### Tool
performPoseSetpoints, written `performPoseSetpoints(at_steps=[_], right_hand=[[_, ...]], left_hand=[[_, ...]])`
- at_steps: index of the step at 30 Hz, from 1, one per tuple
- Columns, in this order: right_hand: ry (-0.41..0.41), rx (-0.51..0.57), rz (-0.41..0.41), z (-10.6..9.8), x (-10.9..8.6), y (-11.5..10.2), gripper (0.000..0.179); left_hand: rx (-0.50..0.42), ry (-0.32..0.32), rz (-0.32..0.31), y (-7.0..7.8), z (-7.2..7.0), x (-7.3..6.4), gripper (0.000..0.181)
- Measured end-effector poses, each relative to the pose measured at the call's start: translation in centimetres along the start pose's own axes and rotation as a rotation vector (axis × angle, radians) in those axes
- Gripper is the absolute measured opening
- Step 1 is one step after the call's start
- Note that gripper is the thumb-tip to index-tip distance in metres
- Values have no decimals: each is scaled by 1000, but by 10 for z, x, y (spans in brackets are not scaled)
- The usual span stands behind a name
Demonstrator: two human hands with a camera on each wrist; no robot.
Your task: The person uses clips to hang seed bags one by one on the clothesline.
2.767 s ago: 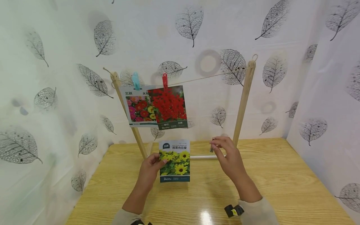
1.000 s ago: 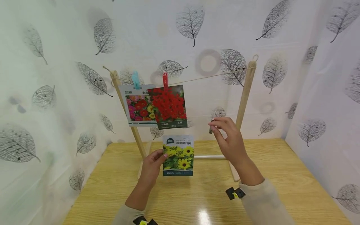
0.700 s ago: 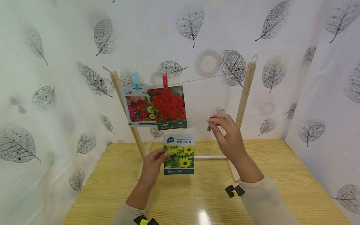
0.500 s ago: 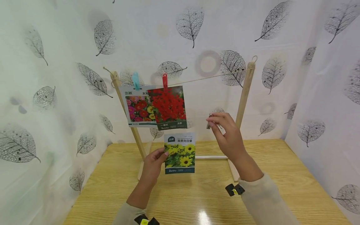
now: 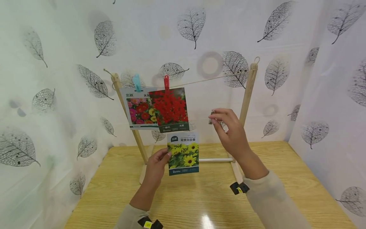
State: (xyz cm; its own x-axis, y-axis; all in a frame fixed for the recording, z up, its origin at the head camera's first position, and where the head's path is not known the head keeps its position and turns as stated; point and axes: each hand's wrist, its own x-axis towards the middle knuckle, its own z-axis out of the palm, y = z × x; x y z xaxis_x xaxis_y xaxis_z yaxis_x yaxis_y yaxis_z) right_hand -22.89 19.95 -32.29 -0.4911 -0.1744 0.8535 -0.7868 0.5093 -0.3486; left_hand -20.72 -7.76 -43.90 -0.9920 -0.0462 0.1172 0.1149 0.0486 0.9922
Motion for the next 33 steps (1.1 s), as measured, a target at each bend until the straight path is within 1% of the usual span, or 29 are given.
performPoseSetpoints(at_steps=[5, 8, 12, 19, 26, 30, 33], right_hand=[[4, -7, -15, 0, 2, 1, 27], [11, -5, -33, 1, 4, 0, 28], [14, -12, -55, 0, 9, -2, 28], [48, -7, -70, -1, 19, -12, 30], [19, -40, -79, -6, 25, -15, 24], [28, -42, -99, -7, 28, -17, 25], [38, -32, -114, -6, 30, -18, 27]], left_hand=[[-2, 15, -11, -1, 2, 0, 31], [-15, 21, 3, -1, 3, 0, 32], [-26, 29, 19, 2, 5, 0, 34], [-62, 45, 12, 8, 9, 0, 33], [-59, 72, 22, 12, 13, 1, 33], [-57, 87, 18, 15, 15, 2, 35], [-66, 84, 20, 17, 17, 4, 35]])
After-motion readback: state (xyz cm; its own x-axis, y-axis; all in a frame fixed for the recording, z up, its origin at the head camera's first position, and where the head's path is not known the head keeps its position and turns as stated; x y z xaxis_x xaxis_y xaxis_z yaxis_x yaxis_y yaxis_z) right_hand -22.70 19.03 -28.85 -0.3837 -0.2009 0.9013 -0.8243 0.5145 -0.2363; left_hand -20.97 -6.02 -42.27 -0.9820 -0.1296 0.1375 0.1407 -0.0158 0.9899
